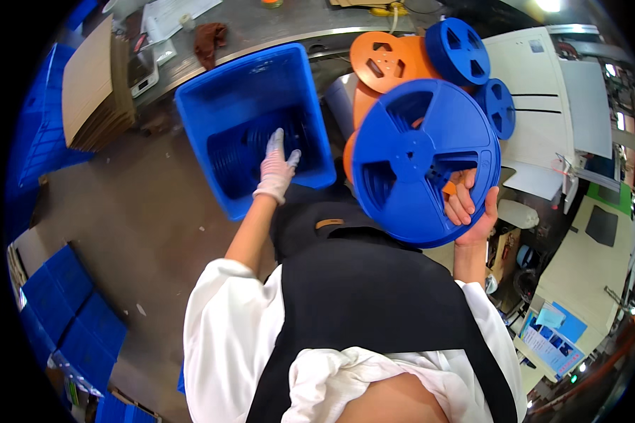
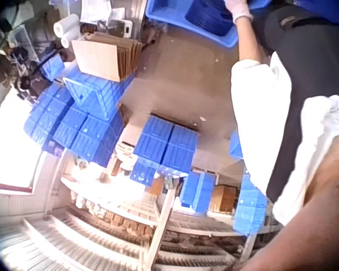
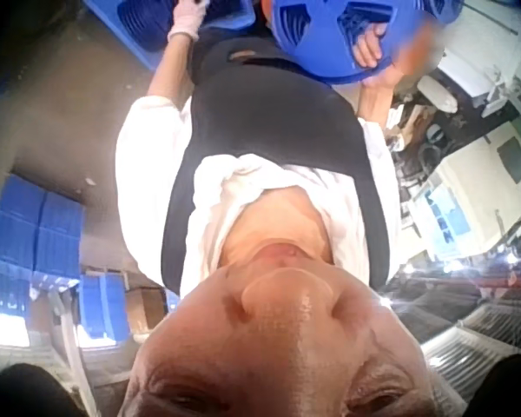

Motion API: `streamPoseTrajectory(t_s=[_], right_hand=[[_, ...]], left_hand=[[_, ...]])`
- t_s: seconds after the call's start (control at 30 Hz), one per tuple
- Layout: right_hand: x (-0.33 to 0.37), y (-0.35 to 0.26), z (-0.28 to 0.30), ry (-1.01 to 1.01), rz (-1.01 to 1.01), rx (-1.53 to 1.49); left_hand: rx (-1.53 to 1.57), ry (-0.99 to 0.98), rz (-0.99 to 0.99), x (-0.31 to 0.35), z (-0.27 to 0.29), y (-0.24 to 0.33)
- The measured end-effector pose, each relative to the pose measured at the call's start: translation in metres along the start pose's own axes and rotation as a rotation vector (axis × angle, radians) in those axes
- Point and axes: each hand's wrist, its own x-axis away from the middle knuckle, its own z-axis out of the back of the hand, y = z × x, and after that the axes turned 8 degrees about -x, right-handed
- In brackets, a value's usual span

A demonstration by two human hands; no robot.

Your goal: The person picks up blue plastic spools from a table and stacks them into a blue plastic bin. The person handles the spools one by one, placing them vertically into the bin until it is full.

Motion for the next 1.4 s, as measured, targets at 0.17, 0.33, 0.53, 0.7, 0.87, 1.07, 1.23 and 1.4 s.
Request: streamPoseTrajectory(t_s=[0.17, 0.33, 0.53, 0.7, 0.87, 1.07, 1.23, 1.4], right_hand=[[-0.004, -0.002, 0.005, -0.131, 0.042, -0.263], [-0.01, 0.002, 0.0, -0.252, 0.003, -0.335], [-0.01, 0.0, -0.006, -0.262, -0.046, -0.292], [-0.018, -0.003, -0.011, 0.004, 0.076, 0.109], [-0.024, 0.0, -0.013, 0.181, 0.086, 0.272], [-0.005, 0.002, 0.004, 0.272, 0.072, 0.343], [-0.004, 0.005, 0.011, 0.233, 0.055, 0.207], [-0.005, 0.01, 0.012, 0.226, 0.043, 0.204]], left_hand=[[-0.37, 0.067, -0.951, 0.034, 0.075, 0.102], [-0.529, -0.011, -1.279, 0.047, 0.086, 0.124], [-0.533, -0.02, -1.264, 0.062, 0.091, 0.122], [-0.453, -0.026, -1.095, 0.067, 0.089, 0.113], [0.897, -0.444, -0.145, 0.085, 0.086, 0.075], [1.41, -0.439, 0.103, 0.104, 0.095, 0.05], [1.471, -0.428, 0.148, 0.106, 0.101, 0.046], [1.439, -0.408, 0.19, 0.1, 0.104, 0.047]])
